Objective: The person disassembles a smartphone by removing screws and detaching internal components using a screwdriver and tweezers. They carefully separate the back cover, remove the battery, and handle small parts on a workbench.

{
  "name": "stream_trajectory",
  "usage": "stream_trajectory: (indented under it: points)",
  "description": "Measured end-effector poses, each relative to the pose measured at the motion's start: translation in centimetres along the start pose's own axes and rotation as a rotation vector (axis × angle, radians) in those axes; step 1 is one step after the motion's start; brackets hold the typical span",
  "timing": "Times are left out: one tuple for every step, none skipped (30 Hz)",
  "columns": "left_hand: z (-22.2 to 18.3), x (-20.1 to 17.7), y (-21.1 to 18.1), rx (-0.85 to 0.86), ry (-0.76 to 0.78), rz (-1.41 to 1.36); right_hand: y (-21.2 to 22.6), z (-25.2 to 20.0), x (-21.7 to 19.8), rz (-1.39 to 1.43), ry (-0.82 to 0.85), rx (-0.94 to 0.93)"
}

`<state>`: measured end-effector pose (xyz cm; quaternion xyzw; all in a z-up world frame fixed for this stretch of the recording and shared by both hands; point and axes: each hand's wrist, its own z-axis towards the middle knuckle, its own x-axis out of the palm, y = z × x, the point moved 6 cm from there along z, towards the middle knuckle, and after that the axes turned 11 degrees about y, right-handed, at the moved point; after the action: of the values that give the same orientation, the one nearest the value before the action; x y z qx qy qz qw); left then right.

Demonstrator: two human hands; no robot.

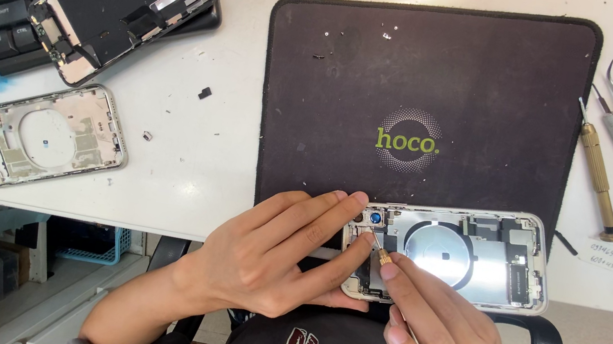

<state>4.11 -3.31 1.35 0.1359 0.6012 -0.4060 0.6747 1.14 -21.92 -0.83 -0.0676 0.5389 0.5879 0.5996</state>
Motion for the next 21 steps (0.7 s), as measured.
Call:
stream_trajectory:
  points:
    - [0.0,0.0,0.0,0.000,-0.002,0.004,-0.1,-0.4,0.1,0.004,0.003,0.003]
    - [-0.1,0.0,0.0,0.001,-0.005,0.008,-0.6,-0.8,0.4,0.049,0.070,0.071]
    - [-0.1,0.0,0.0,0.003,-0.008,0.012,-1.1,-1.2,0.7,0.092,0.137,0.138]
    - [-0.1,0.0,0.0,0.003,-0.007,0.016,-1.5,-1.5,1.1,0.135,0.204,0.206]
    - [0.0,0.1,0.0,0.003,-0.006,0.020,-1.7,-1.8,0.5,0.102,0.122,0.259]
    - [0.0,0.1,0.0,0.002,-0.006,0.024,-1.8,-1.9,-0.2,0.068,0.039,0.311]
    - [-0.1,0.1,0.0,0.002,-0.002,0.023,-1.7,-2.0,-1.0,0.033,-0.043,0.363]
    - [-0.1,0.1,0.0,0.002,0.001,0.021,-1.6,-2.0,-1.8,-0.002,-0.125,0.415]
    - [-0.1,0.1,-0.1,0.007,0.004,0.016,-1.5,-1.9,-2.8,-0.042,-0.209,0.469]
    - [-0.1,0.1,-0.1,0.005,0.013,0.031,-2.1,-1.9,-3.6,0.128,-0.359,0.530]
    - [-0.1,0.1,-0.1,0.007,0.019,0.045,-3.1,-1.8,-4.3,0.243,-0.436,0.586]
    - [-0.1,0.1,-0.2,0.009,0.026,0.059,-4.0,-1.6,-5.0,0.359,-0.525,0.635]
    - [0.0,0.0,-0.3,0.010,0.030,0.076,-5.1,-1.3,-5.7,0.418,-0.534,0.689]
    - [-0.1,0.0,-0.4,0.010,0.033,0.094,-5.9,-0.9,-5.9,0.444,-0.532,0.732]
    - [0.0,0.0,-0.5,0.011,0.036,0.111,-6.7,-0.6,-6.3,0.470,-0.530,0.775]
    - [0.1,0.1,-0.5,0.019,0.036,0.108,-7.2,-0.3,-6.3,0.463,-0.517,0.807]
    - [0.2,0.2,-0.5,0.022,0.037,0.106,-7.6,-0.2,-6.3,0.460,-0.500,0.839]
    - [0.3,0.4,-0.5,0.026,0.038,0.105,-7.6,0.0,-6.4,0.462,-0.513,0.821]
    - [0.3,0.5,-0.6,0.025,0.035,0.102,-7.6,0.1,-6.3,0.471,-0.523,0.805]
    - [0.2,0.6,-0.6,0.025,0.033,0.100,-7.6,0.2,-6.3,0.480,-0.532,0.788]
    - [0.2,0.7,-0.5,0.024,0.035,0.100,-7.5,0.2,-6.2,0.457,-0.526,0.779]
